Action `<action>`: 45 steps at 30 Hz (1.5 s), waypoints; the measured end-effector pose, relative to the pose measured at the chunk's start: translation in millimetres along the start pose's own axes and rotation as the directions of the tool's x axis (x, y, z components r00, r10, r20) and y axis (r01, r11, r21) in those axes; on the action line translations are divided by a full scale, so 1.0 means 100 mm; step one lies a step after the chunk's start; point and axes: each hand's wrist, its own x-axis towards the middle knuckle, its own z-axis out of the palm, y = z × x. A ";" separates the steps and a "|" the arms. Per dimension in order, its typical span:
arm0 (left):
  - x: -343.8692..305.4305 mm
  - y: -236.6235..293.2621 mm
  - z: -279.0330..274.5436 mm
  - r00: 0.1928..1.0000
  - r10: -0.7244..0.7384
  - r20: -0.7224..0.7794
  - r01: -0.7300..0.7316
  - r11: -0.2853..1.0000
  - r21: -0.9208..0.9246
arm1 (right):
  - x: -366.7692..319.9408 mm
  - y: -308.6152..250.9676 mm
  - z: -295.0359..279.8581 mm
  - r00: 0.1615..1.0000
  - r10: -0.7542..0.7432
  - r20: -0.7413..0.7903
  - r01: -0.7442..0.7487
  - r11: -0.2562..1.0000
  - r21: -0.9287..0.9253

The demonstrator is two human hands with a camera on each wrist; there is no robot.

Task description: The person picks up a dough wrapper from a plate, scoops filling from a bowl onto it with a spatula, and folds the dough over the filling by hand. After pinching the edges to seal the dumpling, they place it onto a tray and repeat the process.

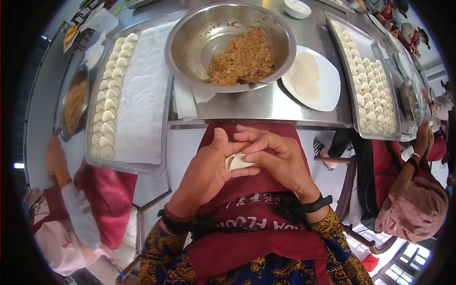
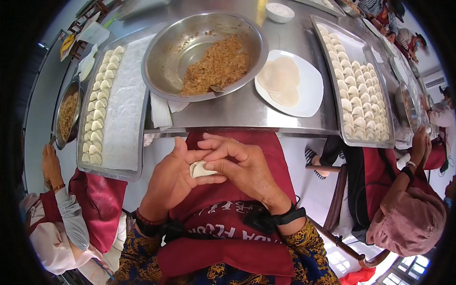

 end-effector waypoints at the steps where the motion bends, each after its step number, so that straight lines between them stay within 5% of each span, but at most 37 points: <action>1: 0.02 -0.02 0.01 0.999 -0.028 -0.045 0.020 0.986 -0.166 | 0.00 0.00 0.01 0.999 -0.025 -0.033 0.026 0.999 0.037; 6: 0.10 -0.18 0.09 0.991 0.005 -0.134 -0.077 0.837 -0.542 | 0.03 0.00 0.11 0.992 -0.034 -0.120 0.046 0.994 0.098; 8: 0.12 -0.19 0.09 0.991 -0.004 -0.136 -0.076 0.817 -0.571 | 0.04 0.04 0.07 0.987 -0.116 -0.110 0.100 0.984 -0.146; 12: 0.10 -0.18 0.09 0.991 0.027 -0.132 -0.095 0.833 -0.545 | 0.06 -0.03 0.08 0.990 -0.097 -0.099 0.067 0.960 -0.270; 15: 0.10 -0.21 0.05 0.992 0.033 -0.123 -0.100 0.797 -0.596 | 0.05 0.05 0.08 0.989 -0.014 -0.147 0.001 0.997 -0.083; 20: 0.08 -0.16 0.04 0.995 -0.023 -0.100 -0.023 0.900 -0.435 | 0.05 0.09 0.03 0.988 -0.128 -0.083 0.115 0.983 -0.144; 29: 0.07 -0.17 0.00 0.991 -0.046 -0.125 0.019 0.979 -0.205 | 0.05 0.02 0.13 0.986 -0.010 -0.167 0.005 1.000 -0.027; 33: 0.11 -0.12 0.05 0.990 -0.053 -0.127 0.001 0.924 -0.382 | 0.06 -0.01 0.11 0.989 0.049 -0.139 -0.064 0.992 -0.105; 36: 0.11 -0.11 0.06 0.989 -0.039 -0.145 -0.014 0.938 -0.345 | 0.06 0.12 0.05 0.989 -0.146 0.005 0.142 0.951 -0.276; 42: 0.11 -0.26 0.01 0.987 -0.067 -0.146 -0.029 0.821 -0.570 | 0.05 0.09 0.13 0.980 -0.100 -0.174 0.089 0.994 -0.070; 45: 0.11 -0.28 0.00 0.991 -0.016 -0.135 -0.066 0.811 -0.582 | 0.05 0.01 0.17 0.972 0.066 -0.226 -0.042 0.993 0.108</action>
